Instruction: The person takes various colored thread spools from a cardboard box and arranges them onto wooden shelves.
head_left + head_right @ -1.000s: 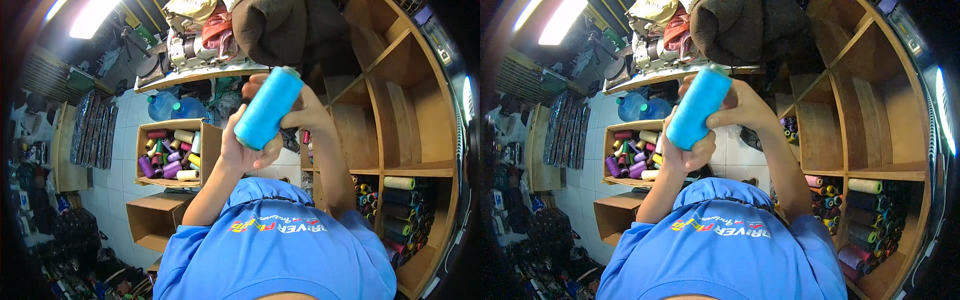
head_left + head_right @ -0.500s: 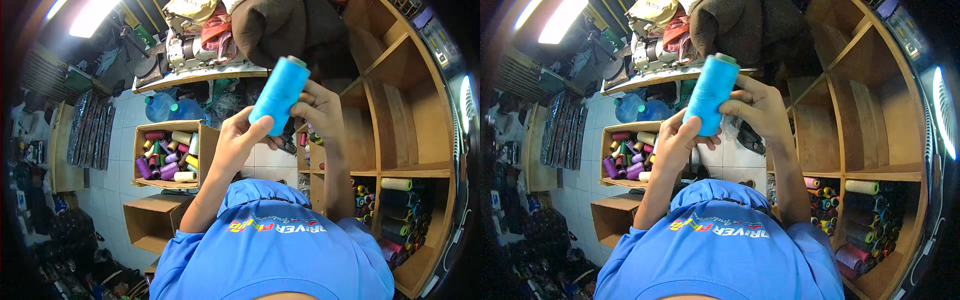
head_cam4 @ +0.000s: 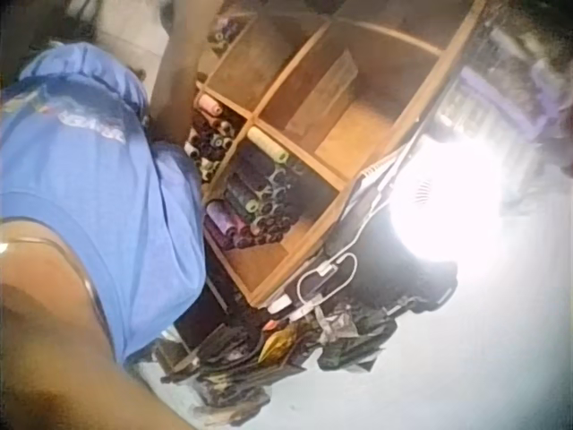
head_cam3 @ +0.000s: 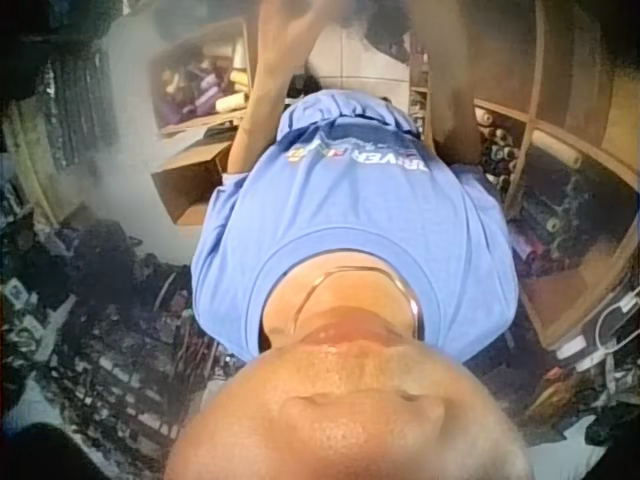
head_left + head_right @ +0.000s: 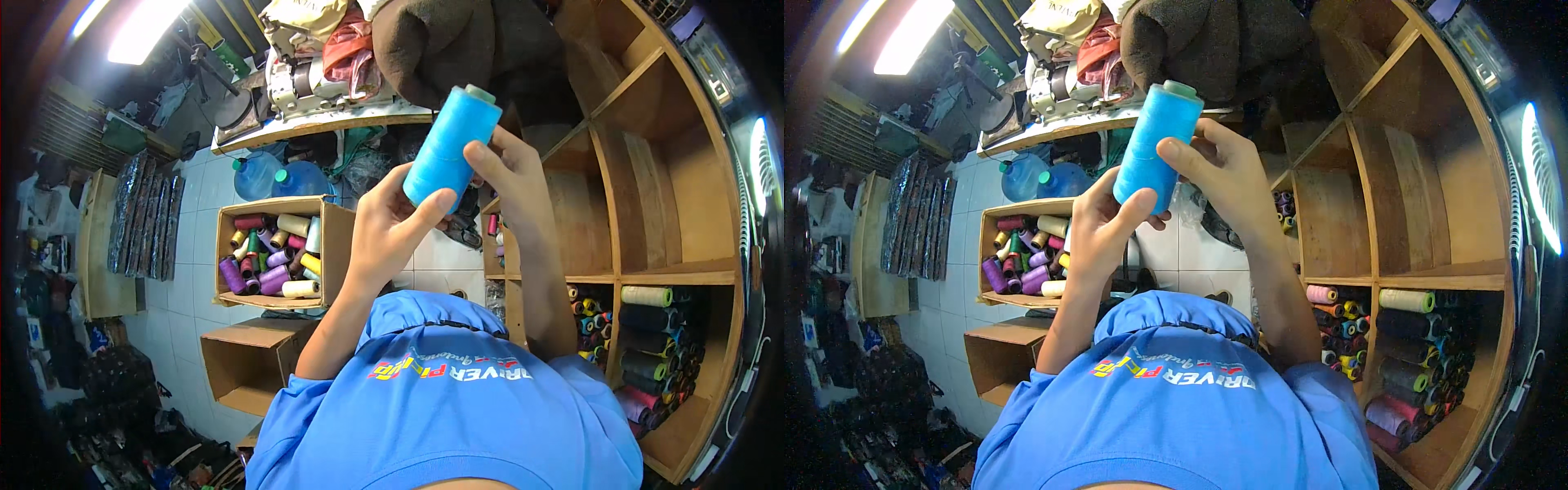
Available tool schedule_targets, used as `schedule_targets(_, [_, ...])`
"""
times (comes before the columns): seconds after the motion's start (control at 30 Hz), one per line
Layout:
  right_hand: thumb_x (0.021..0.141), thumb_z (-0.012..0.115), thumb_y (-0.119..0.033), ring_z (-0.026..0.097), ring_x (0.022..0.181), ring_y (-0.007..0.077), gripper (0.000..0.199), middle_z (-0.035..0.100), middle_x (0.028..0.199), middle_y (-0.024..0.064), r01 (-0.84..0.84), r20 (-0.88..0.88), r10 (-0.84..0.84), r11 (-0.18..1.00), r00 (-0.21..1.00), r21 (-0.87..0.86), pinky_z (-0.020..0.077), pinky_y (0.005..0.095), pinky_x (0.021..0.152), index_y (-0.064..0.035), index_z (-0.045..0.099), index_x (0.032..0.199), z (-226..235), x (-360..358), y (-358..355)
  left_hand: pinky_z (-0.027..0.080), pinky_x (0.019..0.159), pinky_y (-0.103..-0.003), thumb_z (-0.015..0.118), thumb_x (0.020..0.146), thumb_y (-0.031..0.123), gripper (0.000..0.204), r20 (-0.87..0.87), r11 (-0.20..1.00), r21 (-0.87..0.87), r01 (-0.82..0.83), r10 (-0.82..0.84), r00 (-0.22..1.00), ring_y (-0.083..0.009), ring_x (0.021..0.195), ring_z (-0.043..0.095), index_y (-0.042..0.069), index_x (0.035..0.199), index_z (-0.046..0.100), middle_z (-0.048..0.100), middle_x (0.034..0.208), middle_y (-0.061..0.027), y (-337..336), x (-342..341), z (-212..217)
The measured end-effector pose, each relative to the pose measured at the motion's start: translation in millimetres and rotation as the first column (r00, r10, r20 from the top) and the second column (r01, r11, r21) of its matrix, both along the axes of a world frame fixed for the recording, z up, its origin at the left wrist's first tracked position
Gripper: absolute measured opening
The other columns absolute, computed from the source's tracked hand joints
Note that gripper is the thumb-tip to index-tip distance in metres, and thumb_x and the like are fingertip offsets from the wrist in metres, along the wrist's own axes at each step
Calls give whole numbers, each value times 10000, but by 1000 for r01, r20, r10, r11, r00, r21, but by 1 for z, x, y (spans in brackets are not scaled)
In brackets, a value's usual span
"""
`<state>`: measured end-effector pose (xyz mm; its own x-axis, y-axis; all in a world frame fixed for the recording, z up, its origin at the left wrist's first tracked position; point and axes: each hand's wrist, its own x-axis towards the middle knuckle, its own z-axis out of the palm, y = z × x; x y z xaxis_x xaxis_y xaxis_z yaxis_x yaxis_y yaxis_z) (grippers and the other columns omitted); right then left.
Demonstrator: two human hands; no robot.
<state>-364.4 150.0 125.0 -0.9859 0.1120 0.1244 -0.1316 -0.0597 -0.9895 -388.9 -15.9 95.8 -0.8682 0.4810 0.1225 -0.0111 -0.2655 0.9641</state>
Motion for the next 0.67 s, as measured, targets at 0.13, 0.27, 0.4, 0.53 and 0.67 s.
schedule_targets(0.13, [859, 630, -235, 597, 837, 128, 352, 638, 916, 86, -77, -64, 74, 996, 995, -35, 487, 260, 720, 35, 589, 1080, -16, -5, 11, 511, 616, -230, 677, 820, 241, 425, 32, 1000, 0, 4, -4, 999, -121, 699, 626, -76, 1069, 542, 630, 846, -98, -3, -2, 2])
schedule_targets(0.27, [907, 547, -192, 600, 893, 155, 343, 614, 1026, 115, -83, -81, 70, 983, 994, -163, 495, 281, 753, 33, 525, 1166, -24, -10, 13, 509, 611, -237, 729, 769, 253, 484, -137, 988, -87, -128, 116, 984, -110, 682, 618, -65, 1082, 541, 632, 851, -90, -9, -6, -5])
schedule_targets(0.4, [922, 502, -162, 574, 1009, 189, 373, 569, 1142, 136, 119, -196, -170, 961, 966, -249, 480, 305, 812, 13, 452, 1248, -10, -5, 16, 494, 677, -256, 757, 698, 115, 490, -724, 768, -227, -599, 278, 632, -170, 756, 620, -21, 1120, 550, 626, 876, -118, -9, -5, 6])
schedule_targets(0.53, [812, 651, -163, 547, 1044, 196, 476, 570, 1152, 107, 109, -373, -47, 983, 927, 148, 446, 306, 861, -3, 491, 1231, 14, 3, 14, 509, 733, -330, 806, 599, 58, 576, -888, 691, -81, -719, 277, 367, -244, 841, 618, 25, 1125, 574, 602, 1000, -152, -14, -11, 4])
schedule_targets(0.67, [796, 673, -183, 520, 1094, 238, 463, 540, 1212, 110, 153, -349, 115, 742, 930, 652, 421, 318, 905, -149, 530, 1235, 29, 2, 16, 504, 780, -350, 814, 580, 41, 630, -932, 707, -44, -705, 226, 285, -301, 972, 589, 46, 1158, 565, 560, 1104, -164, -20, -13, -3])
